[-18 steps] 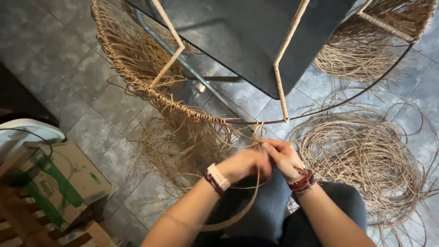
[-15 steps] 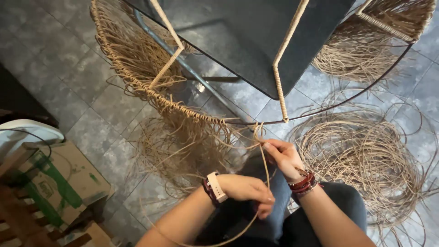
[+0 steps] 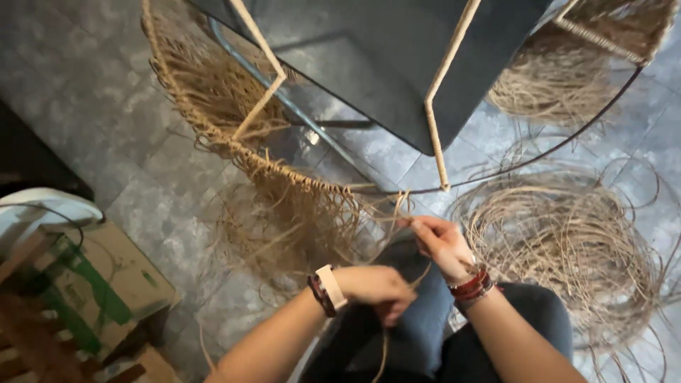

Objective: Weaving natural fibers around a metal frame to construct a piece of furniture

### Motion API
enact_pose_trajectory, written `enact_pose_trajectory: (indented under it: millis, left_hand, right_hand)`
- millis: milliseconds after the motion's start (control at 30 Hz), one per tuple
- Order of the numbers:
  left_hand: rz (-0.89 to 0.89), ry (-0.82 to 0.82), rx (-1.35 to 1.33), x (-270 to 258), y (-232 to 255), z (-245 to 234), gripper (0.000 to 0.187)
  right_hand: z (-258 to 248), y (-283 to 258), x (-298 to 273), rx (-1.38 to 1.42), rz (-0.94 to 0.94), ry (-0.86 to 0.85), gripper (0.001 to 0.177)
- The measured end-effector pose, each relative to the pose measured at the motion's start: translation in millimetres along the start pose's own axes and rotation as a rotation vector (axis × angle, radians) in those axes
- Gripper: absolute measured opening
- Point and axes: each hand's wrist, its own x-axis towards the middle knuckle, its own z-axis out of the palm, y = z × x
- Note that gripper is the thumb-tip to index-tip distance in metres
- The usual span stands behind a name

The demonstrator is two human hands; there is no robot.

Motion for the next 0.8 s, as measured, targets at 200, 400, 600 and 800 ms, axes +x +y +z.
enact_pose_trajectory:
  millis: [200, 400, 600, 800]
  left_hand:
    - [-0.18, 0.833, 0.464, -31, 56, -7, 0.046]
    - [0.287, 1.386, 0.131, -18, 20, -5, 0.024]
    - [0.328, 1.592, 1.022, -31, 25, -33, 0.019]
    - [0.386, 1.644, 1.112, -3, 33, -70, 0.009]
  right_hand:
    - [10, 14, 6, 0.289, -0.004, -0.154, 0.026]
    - [46, 22, 26, 0.372, 0.019, -0.239, 0.028]
    - [67, 26, 17, 0.534, 0.002, -0.135, 0.02]
    - [57, 20, 13, 0.65, -0.15, -0.075, 0.014]
